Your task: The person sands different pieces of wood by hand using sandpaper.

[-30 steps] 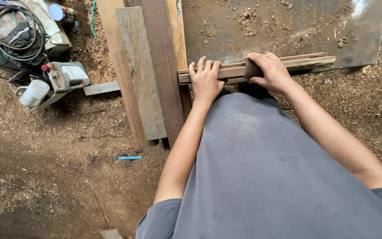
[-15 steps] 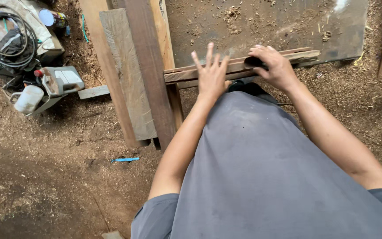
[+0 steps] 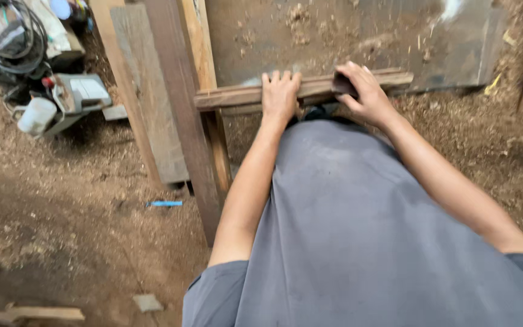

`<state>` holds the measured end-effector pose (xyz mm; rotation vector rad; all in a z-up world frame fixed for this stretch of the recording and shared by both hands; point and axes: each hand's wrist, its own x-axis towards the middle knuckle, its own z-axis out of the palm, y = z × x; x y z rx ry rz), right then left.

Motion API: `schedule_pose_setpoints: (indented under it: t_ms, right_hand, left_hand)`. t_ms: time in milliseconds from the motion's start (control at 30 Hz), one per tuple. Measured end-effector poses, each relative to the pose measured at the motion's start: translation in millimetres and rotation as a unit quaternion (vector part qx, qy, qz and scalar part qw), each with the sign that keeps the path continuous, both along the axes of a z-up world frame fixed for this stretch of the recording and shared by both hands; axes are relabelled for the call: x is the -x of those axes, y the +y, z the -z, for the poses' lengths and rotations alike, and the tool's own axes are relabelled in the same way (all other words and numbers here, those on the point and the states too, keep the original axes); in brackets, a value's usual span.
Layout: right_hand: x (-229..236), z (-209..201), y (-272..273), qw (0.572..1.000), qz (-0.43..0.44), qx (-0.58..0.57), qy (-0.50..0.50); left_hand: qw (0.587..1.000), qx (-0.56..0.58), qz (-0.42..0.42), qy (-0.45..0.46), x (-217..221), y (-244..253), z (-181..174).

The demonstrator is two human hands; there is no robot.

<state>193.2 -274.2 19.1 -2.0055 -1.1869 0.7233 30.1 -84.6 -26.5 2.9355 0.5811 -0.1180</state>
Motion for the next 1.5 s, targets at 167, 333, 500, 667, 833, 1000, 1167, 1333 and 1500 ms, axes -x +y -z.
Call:
schedule_pose_setpoints:
  t_ms: [167,333,500,667,833,1000,1167,1333,1500]
  right_hand:
    - [5.0,7.1,16.1,0.995,-0.049,0.022,-0.085]
    - [-17.6,12.7,-14.2,0.995,-0.027,0.031,-0.087]
    - [-16.3,13.0,-4.9,0.995,0.006,0.054,-0.081]
    - [-7.3,11.5,20.2,0.996,-0.04,0.023,-0.078]
    - [-31.0,18.9,4.8,0.993,0.029,0.065,-0.093]
    - [3.7,36.0,26.1,0.991,-0.023,-0.016,-0.133]
    - [-26.2,19.7,2.0,0.994,0.006,0.036,-0.099]
    - [-2.3,29.4,6.8,0.988,-0.015,-0.026,-0.149]
    - [5.0,10.5,19.7,0.984,-0.088,0.01,-0.156]
  left_hand:
    - [0.998,0.053,-0.009,0.011,-12.8,15.5,-20.9]
    - [0.997,0.071,0.0,0.0,-10.9,20.6,-21.7]
    - [0.996,0.081,0.005,0.02,-19.3,25.9,-23.9]
    - [0.994,0.104,0.003,0.031,-28.2,36.8,-30.9]
    - [0.992,0.106,0.001,0.067,-35.2,38.8,-37.7]
    - [0.993,0.105,-0.007,0.055,-33.1,33.6,-33.0]
    - [0.997,0.078,0.006,0.028,-22.3,27.7,-28.8]
    - [0.998,0.032,0.016,-0.052,-2.2,10.3,-19.4]
    - [0.998,0.034,0.013,-0.05,-1.5,9.2,-18.4]
